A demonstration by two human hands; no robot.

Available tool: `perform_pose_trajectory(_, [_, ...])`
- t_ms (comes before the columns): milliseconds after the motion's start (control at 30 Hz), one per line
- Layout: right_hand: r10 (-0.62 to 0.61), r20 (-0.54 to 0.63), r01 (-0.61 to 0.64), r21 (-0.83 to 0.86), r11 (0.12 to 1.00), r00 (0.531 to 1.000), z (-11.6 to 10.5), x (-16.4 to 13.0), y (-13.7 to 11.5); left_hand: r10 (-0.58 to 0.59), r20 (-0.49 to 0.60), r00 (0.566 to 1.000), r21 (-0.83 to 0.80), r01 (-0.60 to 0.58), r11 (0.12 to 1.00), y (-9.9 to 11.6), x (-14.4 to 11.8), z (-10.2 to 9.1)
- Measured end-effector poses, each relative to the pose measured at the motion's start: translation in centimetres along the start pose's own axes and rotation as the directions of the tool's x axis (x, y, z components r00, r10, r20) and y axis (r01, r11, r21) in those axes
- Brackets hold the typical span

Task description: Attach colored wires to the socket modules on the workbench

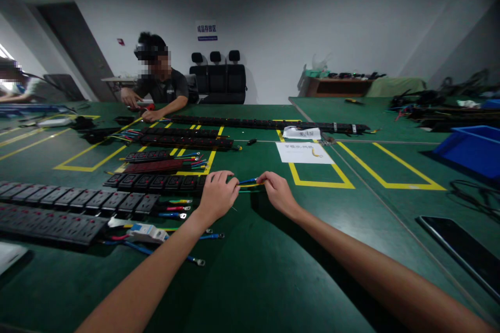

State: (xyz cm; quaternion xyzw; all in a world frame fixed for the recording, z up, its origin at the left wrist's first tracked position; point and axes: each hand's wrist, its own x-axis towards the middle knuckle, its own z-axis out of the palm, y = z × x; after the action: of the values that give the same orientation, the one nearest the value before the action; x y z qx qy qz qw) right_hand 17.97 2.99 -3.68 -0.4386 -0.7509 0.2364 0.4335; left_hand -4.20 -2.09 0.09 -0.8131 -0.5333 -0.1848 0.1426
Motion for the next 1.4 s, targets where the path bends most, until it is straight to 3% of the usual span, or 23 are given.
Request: perform_pose_trajectory(1400, [-0.006, -0.006, 0.006, -0.002, 1.000, 1.000, -0.16, 0.04, -0.27, 0.002, -0.005, 1.000, -0.020, -0.002, 1.000, 0.02, 0.27, -0.16])
